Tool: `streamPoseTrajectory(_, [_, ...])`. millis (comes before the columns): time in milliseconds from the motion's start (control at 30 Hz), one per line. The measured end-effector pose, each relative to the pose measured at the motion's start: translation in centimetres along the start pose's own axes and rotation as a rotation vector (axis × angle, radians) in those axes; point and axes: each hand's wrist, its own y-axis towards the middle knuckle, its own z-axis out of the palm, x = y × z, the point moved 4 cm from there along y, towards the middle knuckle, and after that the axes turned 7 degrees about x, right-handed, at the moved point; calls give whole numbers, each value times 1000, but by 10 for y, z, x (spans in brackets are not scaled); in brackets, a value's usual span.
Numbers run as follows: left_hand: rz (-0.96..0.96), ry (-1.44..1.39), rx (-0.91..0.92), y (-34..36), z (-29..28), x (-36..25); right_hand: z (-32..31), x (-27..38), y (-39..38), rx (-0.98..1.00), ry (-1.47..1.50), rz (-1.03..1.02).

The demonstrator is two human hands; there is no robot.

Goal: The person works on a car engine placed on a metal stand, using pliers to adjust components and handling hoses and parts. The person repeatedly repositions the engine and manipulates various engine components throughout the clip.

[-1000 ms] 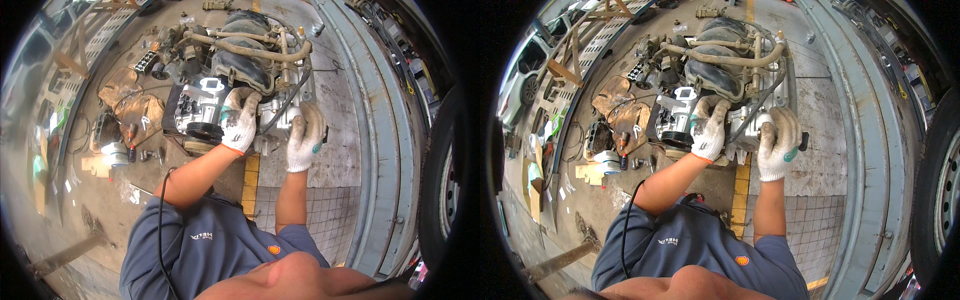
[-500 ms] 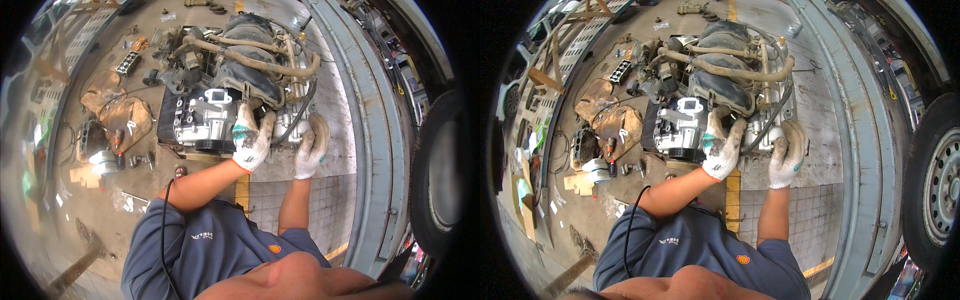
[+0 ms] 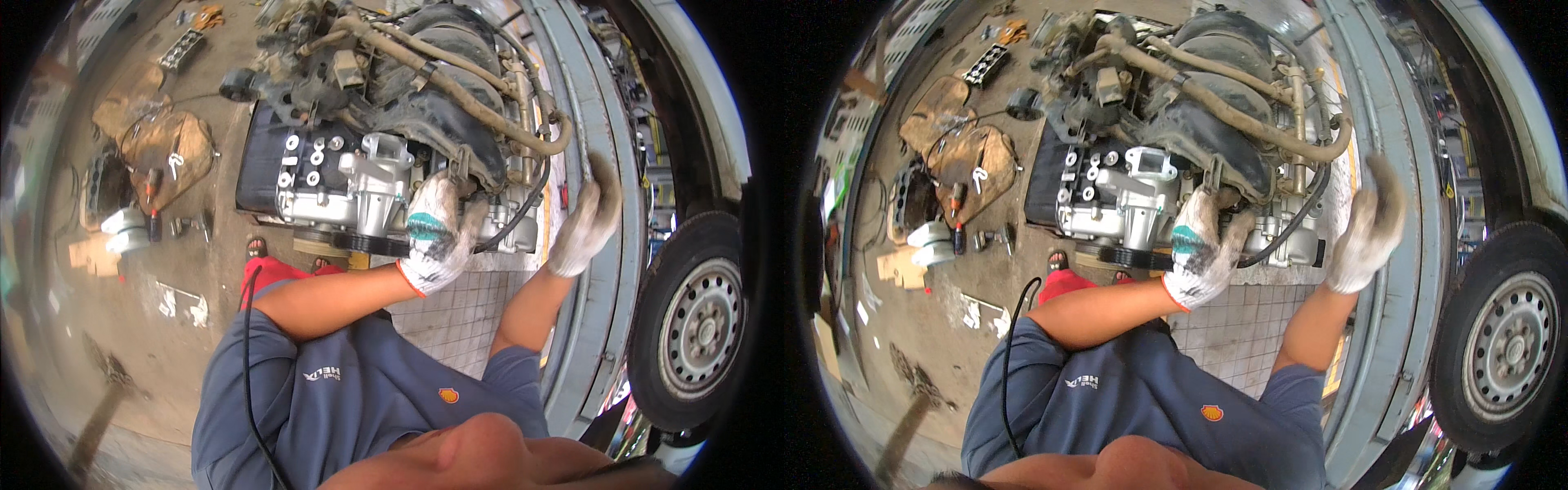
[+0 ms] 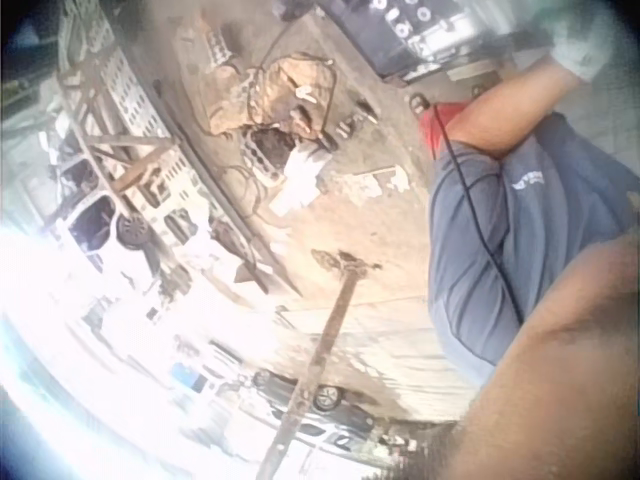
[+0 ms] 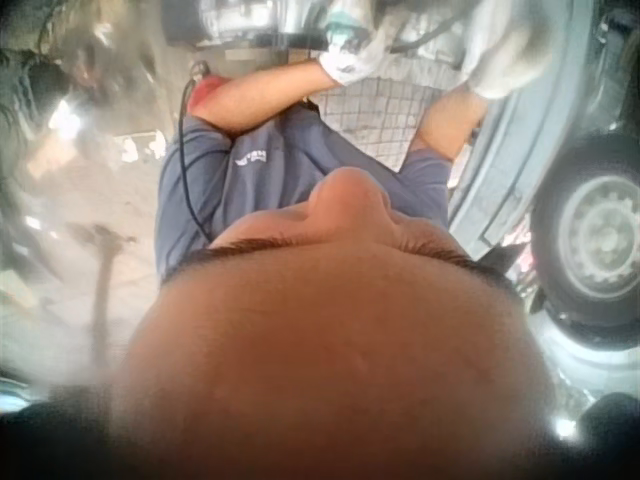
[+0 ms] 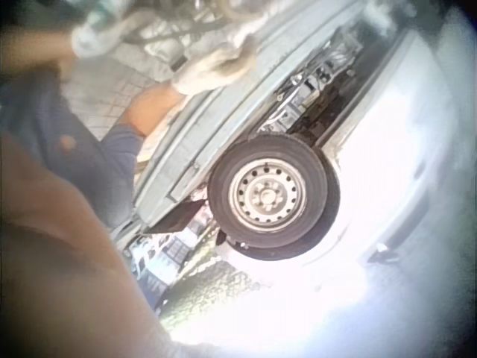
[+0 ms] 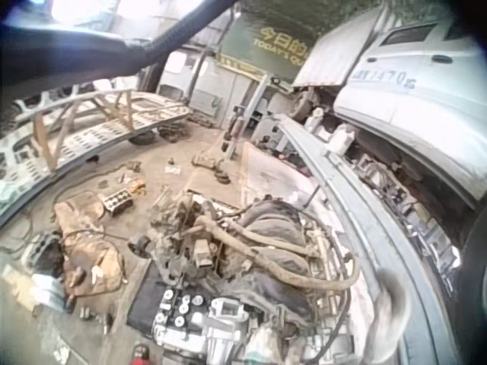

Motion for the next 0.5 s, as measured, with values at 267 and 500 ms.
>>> streamPoseTrajectory(267, [-81, -94, -94, 4, 0, 2, 93, 6, 127, 888, -225, -383])
streamPoseTrajectory(500, [-140, -23, -147, 1, 2, 0, 135, -13, 162, 956, -565, -431])
